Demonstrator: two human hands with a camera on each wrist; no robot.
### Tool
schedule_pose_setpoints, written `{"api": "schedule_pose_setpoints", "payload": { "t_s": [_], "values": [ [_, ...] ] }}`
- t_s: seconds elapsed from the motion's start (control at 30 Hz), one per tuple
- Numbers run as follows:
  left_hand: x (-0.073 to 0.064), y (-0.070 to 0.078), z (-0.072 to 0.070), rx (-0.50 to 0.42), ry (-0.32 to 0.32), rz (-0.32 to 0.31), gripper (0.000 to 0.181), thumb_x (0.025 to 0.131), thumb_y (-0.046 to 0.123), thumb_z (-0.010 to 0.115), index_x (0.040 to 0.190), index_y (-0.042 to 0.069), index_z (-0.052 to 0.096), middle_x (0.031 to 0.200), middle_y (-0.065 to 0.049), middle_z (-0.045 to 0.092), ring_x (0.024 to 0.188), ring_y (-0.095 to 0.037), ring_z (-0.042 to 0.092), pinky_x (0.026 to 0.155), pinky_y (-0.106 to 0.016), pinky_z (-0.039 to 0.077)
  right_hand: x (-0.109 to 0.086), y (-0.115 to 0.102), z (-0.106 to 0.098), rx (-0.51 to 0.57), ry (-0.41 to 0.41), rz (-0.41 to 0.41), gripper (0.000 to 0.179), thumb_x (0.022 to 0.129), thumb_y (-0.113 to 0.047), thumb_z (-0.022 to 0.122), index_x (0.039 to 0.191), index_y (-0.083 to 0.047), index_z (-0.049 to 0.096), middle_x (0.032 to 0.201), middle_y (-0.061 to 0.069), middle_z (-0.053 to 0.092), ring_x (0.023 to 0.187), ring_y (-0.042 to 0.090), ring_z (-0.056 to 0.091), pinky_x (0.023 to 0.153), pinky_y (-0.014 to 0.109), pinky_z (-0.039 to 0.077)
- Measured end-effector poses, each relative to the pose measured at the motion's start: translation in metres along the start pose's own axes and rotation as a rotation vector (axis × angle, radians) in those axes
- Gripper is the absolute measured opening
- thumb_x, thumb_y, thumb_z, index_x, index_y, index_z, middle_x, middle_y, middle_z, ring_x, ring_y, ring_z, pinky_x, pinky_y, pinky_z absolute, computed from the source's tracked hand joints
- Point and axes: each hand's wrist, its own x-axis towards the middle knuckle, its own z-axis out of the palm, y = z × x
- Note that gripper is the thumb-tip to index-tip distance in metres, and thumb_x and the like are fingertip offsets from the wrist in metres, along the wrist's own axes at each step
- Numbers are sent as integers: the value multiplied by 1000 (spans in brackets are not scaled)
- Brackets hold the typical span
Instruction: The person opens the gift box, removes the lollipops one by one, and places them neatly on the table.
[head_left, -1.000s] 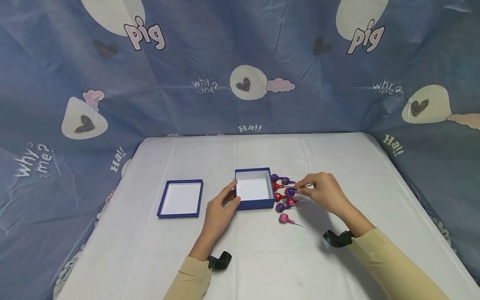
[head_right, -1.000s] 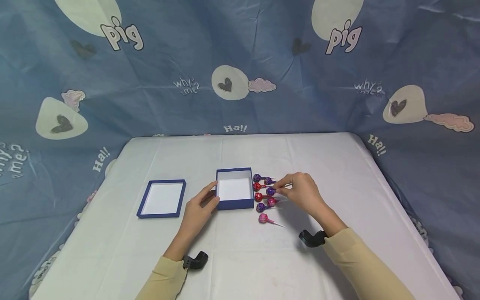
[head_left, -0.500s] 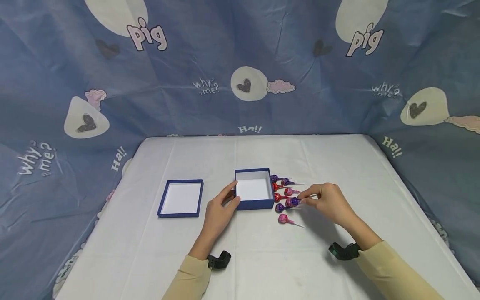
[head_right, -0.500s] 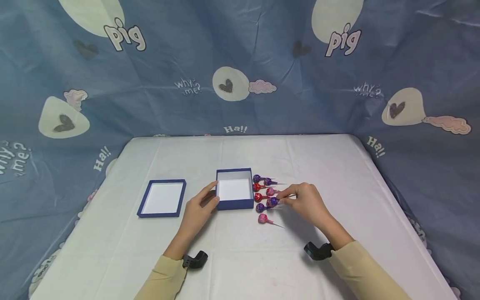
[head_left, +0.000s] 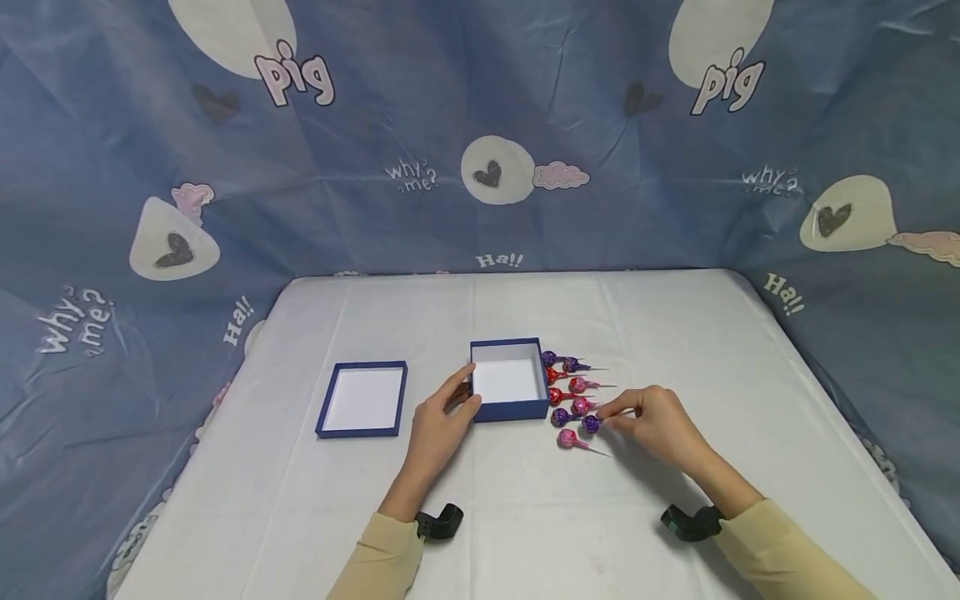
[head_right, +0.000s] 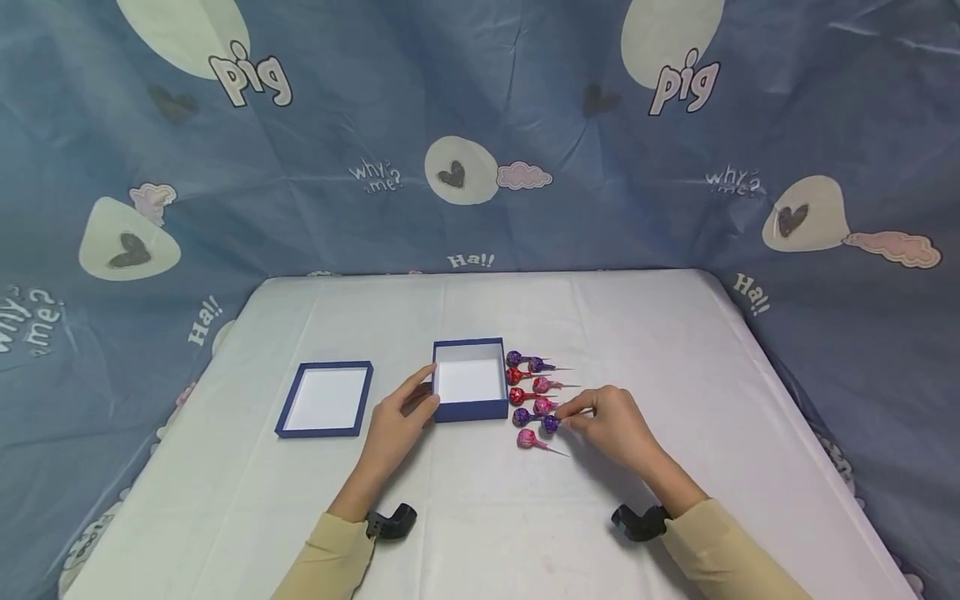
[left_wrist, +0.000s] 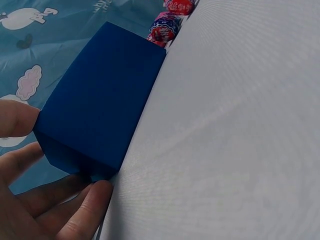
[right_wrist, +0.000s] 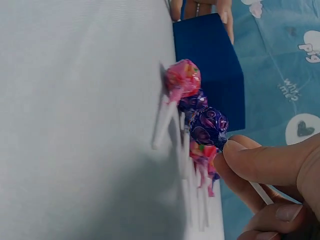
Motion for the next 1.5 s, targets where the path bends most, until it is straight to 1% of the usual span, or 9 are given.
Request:
{"api": "schedule_pose_setpoints", "payload": {
  "t_s": [0.2, 0.43, 0.57, 0.7, 0.83, 1.03, 1.23, 1.33, 1.5],
  "values": [
    [1, 0, 0, 1, -1, -4, 48, 96, 26, 70, 143, 33, 58, 130, -5, 66, 119, -18, 63, 105, -38, 48, -2, 4, 7, 25, -4, 1, 15, 83, -9, 81, 84, -24, 81, 91, -9, 75, 61, 13, 45, 51, 26, 38],
    [0, 2, 1, 5, -2, -17, 49, 97, 25, 69, 144, 30, 57, 131, -4, 65, 120, -17, 62, 105, -34, 48, 0, 8, 11, 25, -34, 41, 12, 85, -12, 80, 85, -24, 81, 93, -8, 74, 63, 15, 44, 53, 27, 36],
    [-2, 2, -1, 6, 11, -22, 49, 96, 25, 69, 143, 34, 57, 130, -3, 66, 119, -17, 62, 105, -35, 48, 1, 11, 14, -5, -48, 7, 10, 85, -14, 80, 86, -24, 80, 90, -12, 73, 73, 15, 52, 63, 29, 41],
    [-3, 0, -2, 5, 20, -25, 49, 96, 25, 69, 142, 36, 58, 129, -3, 66, 119, -17, 63, 105, -37, 48, 3, 14, 18, -39, -30, -55, 11, 84, -15, 82, 86, -25, 79, 88, -16, 72, 81, 12, 58, 70, 32, 45],
    [-3, 0, -1, 1, 16, -23, 48, 96, 26, 69, 142, 37, 58, 129, -2, 66, 119, -17, 63, 105, -37, 48, 3, 15, 19, -72, 1, -98, 13, 82, -14, 84, 84, -26, 79, 84, -20, 68, 75, 9, 57, 68, 31, 44],
    [-1, 1, 1, 3, 8, -20, 48, 96, 27, 70, 141, 40, 57, 129, 0, 66, 119, -16, 63, 105, -37, 48, 0, 14, 17, -109, 15, -103, 12, 82, -14, 84, 88, -23, 79, 83, -18, 67, 75, 10, 57, 69, 32, 45],
    [-1, 1, 1, -3, -5, -6, 49, 96, 26, 69, 143, 32, 58, 131, -5, 65, 119, -18, 63, 105, -36, 48, -8, 7, 11, -140, 70, -92, 12, 81, -14, 84, 88, -22, 78, 79, -16, 65, 68, 11, 52, 61, 30, 40],
    [0, 2, 1, 3, -4, -9, 48, 97, 27, 68, 144, 31, 58, 131, -5, 65, 119, -17, 62, 105, -35, 47, -13, 2, 9, -151, 39, -92, 11, 82, -16, 83, 84, -25, 77, 75, -19, 63, 66, 8, 49, 59, 28, 39],
    [0, 3, 1, 6, 4, -21, 48, 97, 24, 69, 143, 30, 58, 131, -5, 65, 118, -16, 63, 105, -35, 48, -18, 0, 13, -152, -57, -112, 13, 81, -19, 85, 83, -30, 77, 74, -22, 62, 69, 3, 54, 63, 27, 44]
  ]
}}
